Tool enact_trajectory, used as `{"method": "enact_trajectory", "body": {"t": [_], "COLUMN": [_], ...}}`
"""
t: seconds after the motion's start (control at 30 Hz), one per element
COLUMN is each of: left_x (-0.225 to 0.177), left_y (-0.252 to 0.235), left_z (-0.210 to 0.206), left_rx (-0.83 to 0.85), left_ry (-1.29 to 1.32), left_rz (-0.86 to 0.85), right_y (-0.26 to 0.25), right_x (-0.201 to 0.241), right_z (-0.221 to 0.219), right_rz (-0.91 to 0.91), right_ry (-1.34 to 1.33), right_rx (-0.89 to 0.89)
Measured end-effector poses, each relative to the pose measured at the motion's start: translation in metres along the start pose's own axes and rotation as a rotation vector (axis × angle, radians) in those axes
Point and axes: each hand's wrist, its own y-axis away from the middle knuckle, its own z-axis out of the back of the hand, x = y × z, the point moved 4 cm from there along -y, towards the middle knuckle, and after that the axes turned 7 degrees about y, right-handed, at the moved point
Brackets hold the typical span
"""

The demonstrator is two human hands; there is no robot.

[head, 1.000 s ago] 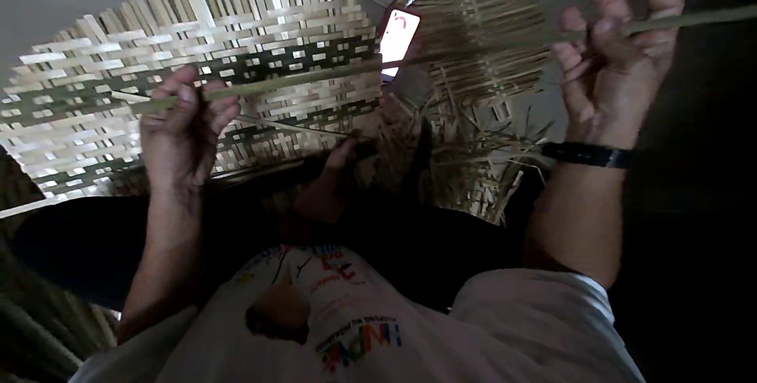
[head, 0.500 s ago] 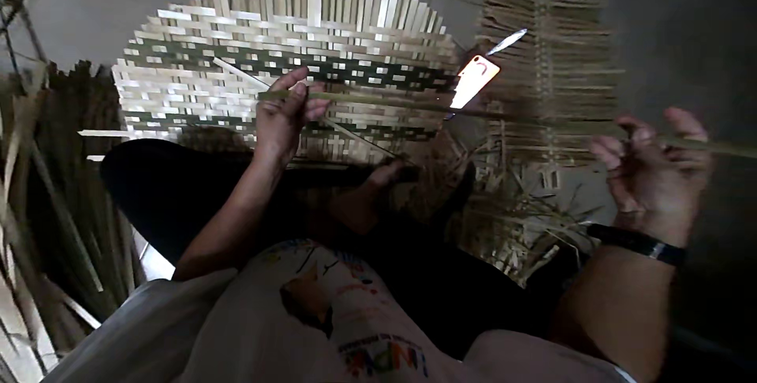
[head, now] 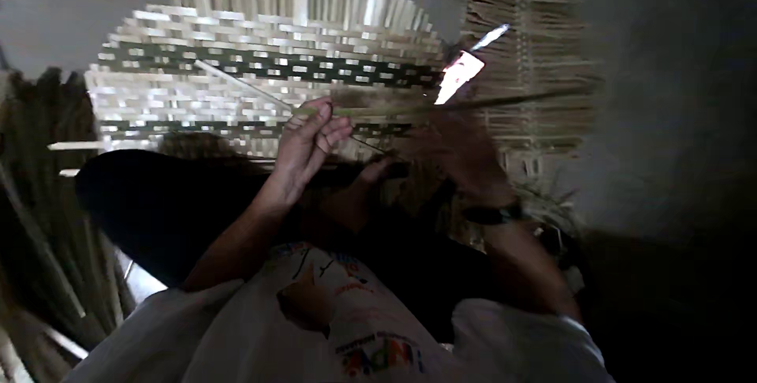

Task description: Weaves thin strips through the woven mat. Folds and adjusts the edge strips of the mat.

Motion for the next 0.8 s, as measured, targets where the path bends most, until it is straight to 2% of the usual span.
{"method": "enact_trajectory", "body": {"t": [0.07,0.13,0.2,0.3,0.37,0.53,0.7,0.8], "left_x": [0.019,0.022,0.013,-0.006,-0.013,-0.020,-0.010,-0.005], "left_y": [0.004,0.010,0.015,0.019,0.024,0.030,0.032,0.037], "left_z": [-0.003,0.005,0.020,0.041,0.047,0.029,0.012,0.006], "left_rx": [0.016,-0.013,-0.061,-0.049,0.035,0.237,0.323,0.412], "left_ry": [-0.010,-0.077,-0.191,-0.596,-0.828,-1.193,-1.477,-1.682], "left_rz": [0.044,0.067,0.054,-0.085,-0.178,-0.208,-0.434,-0.655], "right_y": [-0.011,-0.021,-0.027,-0.024,-0.019,-0.014,-0.011,-0.011], "right_x": [-0.012,-0.012,-0.011,-0.017,-0.025,-0.029,-0.043,-0.048], "right_z": [-0.048,-0.074,-0.081,-0.086,-0.090,-0.094,-0.096,-0.095], "right_rz": [0.038,0.068,0.094,0.156,0.230,0.406,0.174,0.089], "right_ry": [-0.024,0.063,0.173,0.209,0.240,0.226,0.174,0.090], "right_rx": [0.168,0.107,0.042,0.018,0.029,0.113,0.086,0.051]}}
